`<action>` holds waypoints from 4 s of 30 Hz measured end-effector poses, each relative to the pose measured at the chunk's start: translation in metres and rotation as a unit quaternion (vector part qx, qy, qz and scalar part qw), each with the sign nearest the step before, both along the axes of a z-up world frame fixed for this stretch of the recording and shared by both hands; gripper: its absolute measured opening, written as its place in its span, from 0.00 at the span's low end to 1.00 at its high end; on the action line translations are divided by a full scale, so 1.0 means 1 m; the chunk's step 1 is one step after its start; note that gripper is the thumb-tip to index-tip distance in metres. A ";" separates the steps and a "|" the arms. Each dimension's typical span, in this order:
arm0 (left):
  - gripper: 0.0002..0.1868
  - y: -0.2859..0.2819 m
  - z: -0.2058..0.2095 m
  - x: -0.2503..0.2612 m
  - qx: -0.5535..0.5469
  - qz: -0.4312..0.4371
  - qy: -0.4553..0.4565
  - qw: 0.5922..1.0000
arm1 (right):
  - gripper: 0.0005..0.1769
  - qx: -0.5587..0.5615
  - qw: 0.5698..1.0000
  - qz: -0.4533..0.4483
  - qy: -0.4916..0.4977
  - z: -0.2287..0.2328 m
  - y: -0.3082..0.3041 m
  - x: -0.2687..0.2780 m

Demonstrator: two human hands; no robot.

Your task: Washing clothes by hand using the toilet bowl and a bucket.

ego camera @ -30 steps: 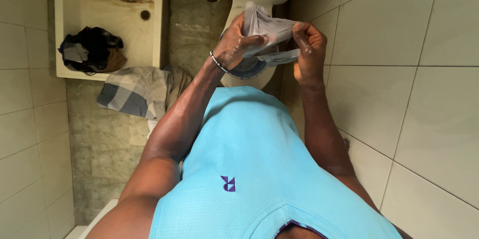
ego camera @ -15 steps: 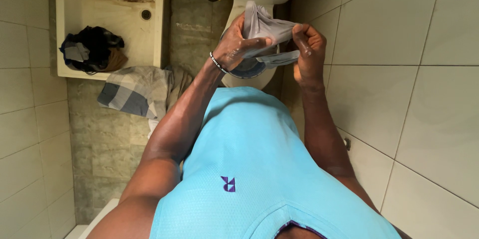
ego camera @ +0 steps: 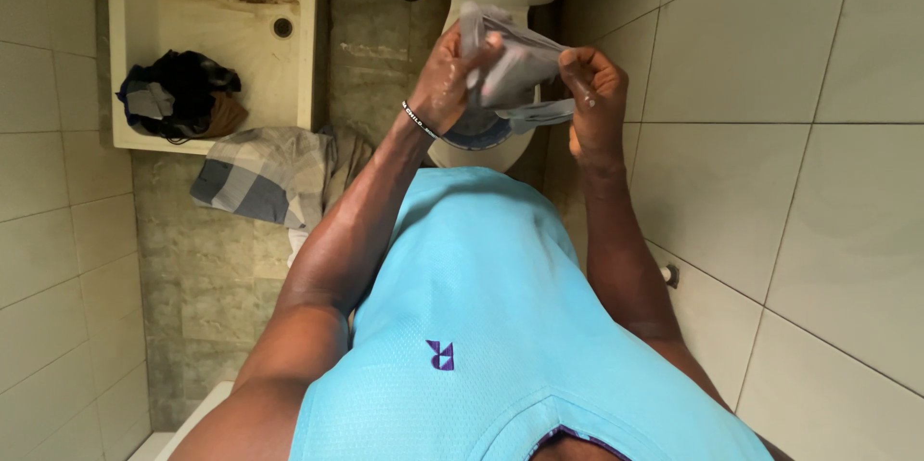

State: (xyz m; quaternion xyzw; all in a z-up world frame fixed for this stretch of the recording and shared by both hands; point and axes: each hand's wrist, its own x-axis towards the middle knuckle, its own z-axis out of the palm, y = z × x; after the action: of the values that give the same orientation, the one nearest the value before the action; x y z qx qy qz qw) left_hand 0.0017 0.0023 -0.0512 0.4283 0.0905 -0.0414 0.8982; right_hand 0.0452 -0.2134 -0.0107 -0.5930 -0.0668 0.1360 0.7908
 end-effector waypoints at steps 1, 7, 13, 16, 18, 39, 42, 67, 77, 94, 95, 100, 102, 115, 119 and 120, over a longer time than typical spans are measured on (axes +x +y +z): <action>0.21 0.001 0.004 0.000 0.001 0.001 -0.001 1.000 | 0.05 0.001 1.000 0.001 -0.001 -0.002 -0.002 0.001; 0.28 0.016 -0.013 -0.001 -0.086 0.027 0.024 0.996 | 0.11 -0.111 0.991 0.000 -0.079 0.002 -0.021 -0.005; 0.39 0.040 -0.050 0.010 0.071 0.105 0.038 0.991 | 0.16 -0.382 0.882 0.093 -0.261 0.021 -0.033 -0.003; 0.42 0.052 -0.070 0.014 0.217 0.117 0.033 0.969 | 0.19 -0.431 0.804 0.135 -0.388 0.016 -0.040 0.004; 0.42 0.054 -0.041 0.010 0.380 0.085 0.094 0.916 | 0.14 -0.475 0.739 0.161 -0.449 0.006 -0.049 0.007; 0.19 0.080 -0.020 0.001 0.699 -0.348 0.050 0.623 | 0.15 -0.578 0.670 0.120 -0.451 -0.001 -0.094 0.051; 0.15 0.069 0.000 0.004 0.762 -0.334 0.081 0.549 | 0.15 -0.607 0.660 0.103 -0.430 0.005 -0.098 0.054; 0.19 -0.125 -0.312 0.032 -0.244 0.006 -0.053 0.968 | 0.18 -0.274 0.948 0.023 -0.159 -0.089 0.033 -0.035; 0.19 -0.139 -0.269 0.000 0.518 0.088 0.163 0.835 | 0.22 0.049 0.965 -0.038 0.254 -0.220 0.030 -0.001; 0.15 -0.061 -0.388 -0.005 -0.278 0.059 0.171 0.943 | 0.19 -0.403 0.908 0.065 -0.093 -0.185 0.082 -0.050; 0.15 -0.065 -0.399 -0.005 -0.259 0.095 0.254 0.927 | 0.16 -0.379 0.909 0.090 -0.149 -0.172 0.085 -0.046; 0.19 -0.054 -0.354 0.002 -0.150 0.110 0.436 0.880 | 0.20 -0.390 0.880 0.133 -0.237 -0.185 0.074 -0.026; 0.21 -0.057 -0.327 -0.002 -0.243 0.125 0.375 0.886 | 0.15 -0.454 0.861 0.110 -0.200 -0.210 0.093 0.005; 0.17 -0.020 -0.391 -0.032 -0.012 0.142 0.330 0.933 | 0.17 -0.458 0.862 0.190 0.108 -0.406 0.053 0.049; 0.18 -0.022 -0.401 -0.048 -0.004 0.120 0.377 0.919 | 0.19 -0.523 0.784 0.280 -0.183 -0.588 0.017 0.035; 0.19 -0.025 -0.416 -0.055 -0.030 0.121 0.383 0.915 | 0.17 -0.625 0.691 0.343 -0.121 -0.630 0.014 0.028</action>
State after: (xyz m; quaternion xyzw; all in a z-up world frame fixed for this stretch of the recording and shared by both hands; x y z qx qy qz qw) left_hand -0.0532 -0.0231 -0.4670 0.3385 0.4775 -0.0956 0.8052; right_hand 0.0734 -0.1996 -0.6411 -0.8974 -0.2601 0.3349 0.1214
